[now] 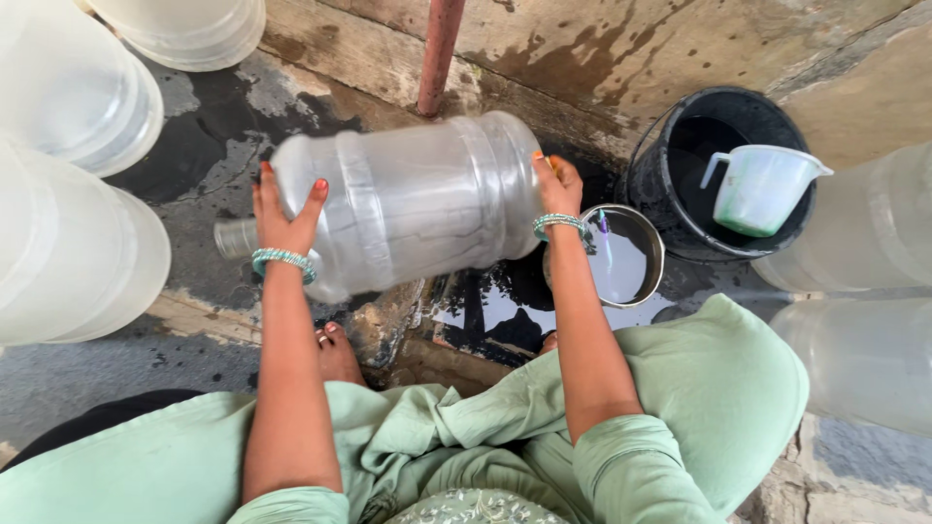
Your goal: The person scrubs the exterior of a large plastic water dispenser bottle with a yellow sponge, then rinses it under a running tap. The person shakes the bottle to remove excess water and places it aside.
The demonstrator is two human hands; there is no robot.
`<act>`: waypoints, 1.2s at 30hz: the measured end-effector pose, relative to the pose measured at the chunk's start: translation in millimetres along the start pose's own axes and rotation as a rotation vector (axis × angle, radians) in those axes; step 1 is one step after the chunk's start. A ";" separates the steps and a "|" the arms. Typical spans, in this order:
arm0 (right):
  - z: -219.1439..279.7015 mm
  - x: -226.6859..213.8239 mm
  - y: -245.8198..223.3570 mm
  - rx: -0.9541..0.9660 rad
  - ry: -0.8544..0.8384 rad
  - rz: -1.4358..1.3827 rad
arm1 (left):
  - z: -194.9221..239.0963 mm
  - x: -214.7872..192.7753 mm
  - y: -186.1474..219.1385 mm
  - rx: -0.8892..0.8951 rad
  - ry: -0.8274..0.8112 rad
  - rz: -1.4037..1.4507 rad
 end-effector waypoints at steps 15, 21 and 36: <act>217.5 154.1 -118.3 -0.867 -0.864 0.657 | 19.9 -9.1 29.0 -0.113 0.161 -0.122; 67.6 79.3 -120.0 -0.627 -0.320 1.156 | 18.2 -4.2 31.7 -0.222 0.122 -0.080; 93.6 140.4 -112.0 -0.624 -0.429 1.383 | 4.6 2.9 20.8 -0.254 0.109 -0.178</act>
Point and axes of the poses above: each hand's wrist, its own z-axis away from the middle knuckle, its own x-axis out of the palm, y = z × x, the point moved 4 cm from there along -z, towards the middle knuckle, and after that the axes turned 1 degree about -z, right-handed, at the moved point
